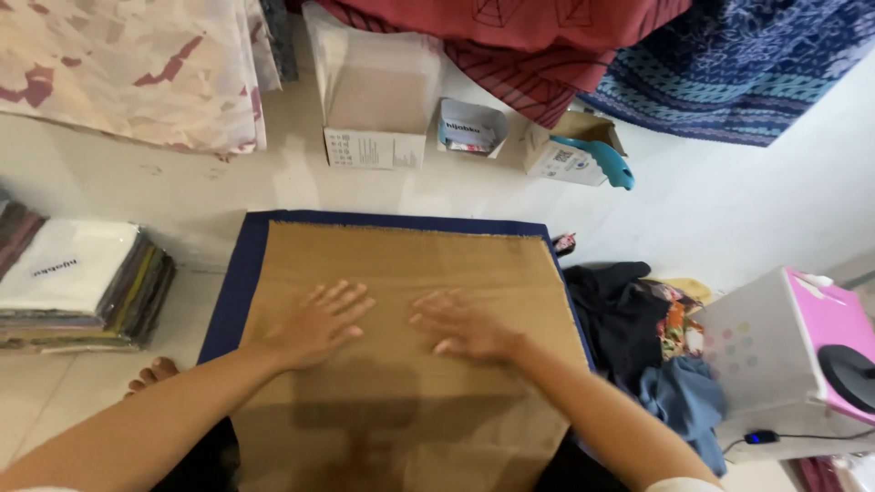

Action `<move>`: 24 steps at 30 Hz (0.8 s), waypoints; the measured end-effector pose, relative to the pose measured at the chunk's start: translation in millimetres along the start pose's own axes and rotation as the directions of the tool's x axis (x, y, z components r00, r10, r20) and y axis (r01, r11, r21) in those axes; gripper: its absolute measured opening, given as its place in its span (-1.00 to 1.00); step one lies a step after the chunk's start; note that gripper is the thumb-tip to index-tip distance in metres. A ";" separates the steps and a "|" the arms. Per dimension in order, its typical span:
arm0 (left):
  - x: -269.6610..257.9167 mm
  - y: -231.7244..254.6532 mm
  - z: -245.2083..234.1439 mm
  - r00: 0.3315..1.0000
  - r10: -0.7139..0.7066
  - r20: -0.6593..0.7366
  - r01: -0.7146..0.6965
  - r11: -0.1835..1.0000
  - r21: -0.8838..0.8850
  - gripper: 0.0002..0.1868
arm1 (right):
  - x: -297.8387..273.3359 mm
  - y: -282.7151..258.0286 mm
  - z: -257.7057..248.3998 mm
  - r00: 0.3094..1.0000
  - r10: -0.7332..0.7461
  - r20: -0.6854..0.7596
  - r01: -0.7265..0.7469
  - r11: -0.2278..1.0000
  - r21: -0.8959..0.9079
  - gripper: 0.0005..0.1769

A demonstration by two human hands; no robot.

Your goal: Unfolding, cleaning with a lint roller, and neatly folding a brown hijab on a low table.

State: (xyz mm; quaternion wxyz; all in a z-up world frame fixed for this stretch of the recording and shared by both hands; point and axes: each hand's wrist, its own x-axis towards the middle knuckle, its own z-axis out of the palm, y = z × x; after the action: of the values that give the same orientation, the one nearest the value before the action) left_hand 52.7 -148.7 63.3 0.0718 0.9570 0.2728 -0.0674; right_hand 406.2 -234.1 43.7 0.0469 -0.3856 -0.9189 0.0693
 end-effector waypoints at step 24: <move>-7.0 -216.4 65.5 0.700 -0.608 -0.375 0.684 0.721 0.107 -0.34 | -124.9 156.6 -26.3 0.312 0.949 -0.045 -0.934 0.297 -0.198 -0.26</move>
State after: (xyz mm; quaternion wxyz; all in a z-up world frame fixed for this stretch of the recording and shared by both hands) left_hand -74.2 18.3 -21.5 -0.1165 0.7977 0.5908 0.0323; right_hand 607.1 -212.4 39.9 -0.0761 -0.8496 -0.5218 0.0123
